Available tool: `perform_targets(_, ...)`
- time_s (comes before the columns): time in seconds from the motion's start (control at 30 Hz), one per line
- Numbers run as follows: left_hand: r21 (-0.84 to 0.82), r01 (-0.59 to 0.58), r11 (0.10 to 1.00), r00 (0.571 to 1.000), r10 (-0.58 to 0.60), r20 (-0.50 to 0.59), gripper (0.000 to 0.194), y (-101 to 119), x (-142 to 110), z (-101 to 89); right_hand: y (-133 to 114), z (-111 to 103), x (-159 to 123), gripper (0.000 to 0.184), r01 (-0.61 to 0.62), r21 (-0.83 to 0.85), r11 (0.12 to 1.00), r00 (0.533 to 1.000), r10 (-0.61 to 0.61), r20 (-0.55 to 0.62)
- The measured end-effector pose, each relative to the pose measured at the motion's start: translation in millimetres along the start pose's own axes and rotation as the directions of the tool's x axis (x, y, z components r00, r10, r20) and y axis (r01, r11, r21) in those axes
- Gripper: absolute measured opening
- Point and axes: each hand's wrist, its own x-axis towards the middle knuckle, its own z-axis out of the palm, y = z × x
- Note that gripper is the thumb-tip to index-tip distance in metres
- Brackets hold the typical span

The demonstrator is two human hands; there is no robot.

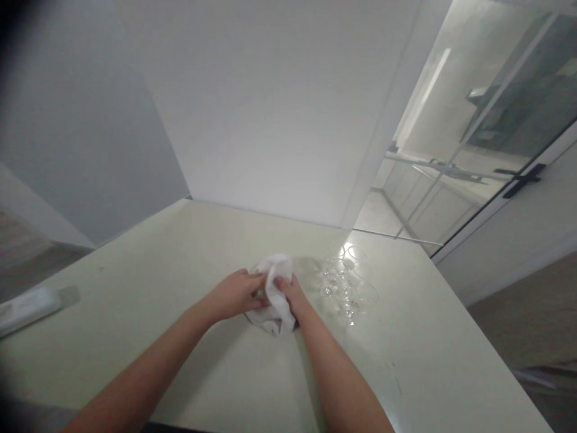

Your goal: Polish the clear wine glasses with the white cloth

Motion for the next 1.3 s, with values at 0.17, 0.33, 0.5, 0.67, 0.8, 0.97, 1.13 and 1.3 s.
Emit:
perform_targets(0.17, 0.036, -0.055, 0.998, 0.993, 0.059, -0.107, 0.034, -14, 3, 21.0, 2, -4, 1, 0.043, -0.012, 0.103, 0.995, 0.980, 0.033, -0.196)
perform_targets(0.33, 0.033, -0.018, 0.999, 0.991, 0.022, -0.130, 0.021, -26, -3, 26.2, 1, -1, -2, 0.045, 0.047, -0.023, 0.999, 0.992, -0.049, -0.117)
perform_targets(0.5, 0.016, 0.026, 1.000, 0.983, -0.022, -0.183, 0.015, -31, -4, 32.0, 1, 5, -7, 0.049, 0.137, -0.195, 0.971, 0.978, -0.164, -0.128)
perform_targets(0.67, -0.160, -0.045, 0.986, 0.920, -0.021, -0.392, 0.029, -20, -5, 31.3, 3, -2, 3, 0.043, 0.044, -0.016, 0.999, 0.934, -0.047, -0.354)
perform_targets(0.8, -0.362, -0.015, 0.932, 0.905, -0.141, -0.401, 0.027, -12, -9, 30.9, 4, -6, 3, 0.047, -0.025, -0.081, 0.996, 0.924, -0.008, -0.383)
perform_targets(0.97, -0.776, 0.203, 0.597, 0.835, -0.520, -0.181, 0.047, -25, -1, 35.3, -1, 6, -11, 0.050, 0.156, -0.338, 0.928, 0.966, -0.215, -0.144)
perform_targets(1.13, -0.825, 0.168, 0.539, 0.807, -0.556, -0.198, 0.047, -31, 0, 35.3, -3, 10, -12, 0.052, 0.201, -0.344, 0.917, 0.967, -0.242, -0.083)
perform_targets(1.3, -0.370, -0.121, 0.921, 0.814, -0.121, -0.567, 0.034, -17, -11, 37.5, 5, -2, 0, 0.043, 0.037, -0.152, 0.988, 0.976, -0.069, -0.206)
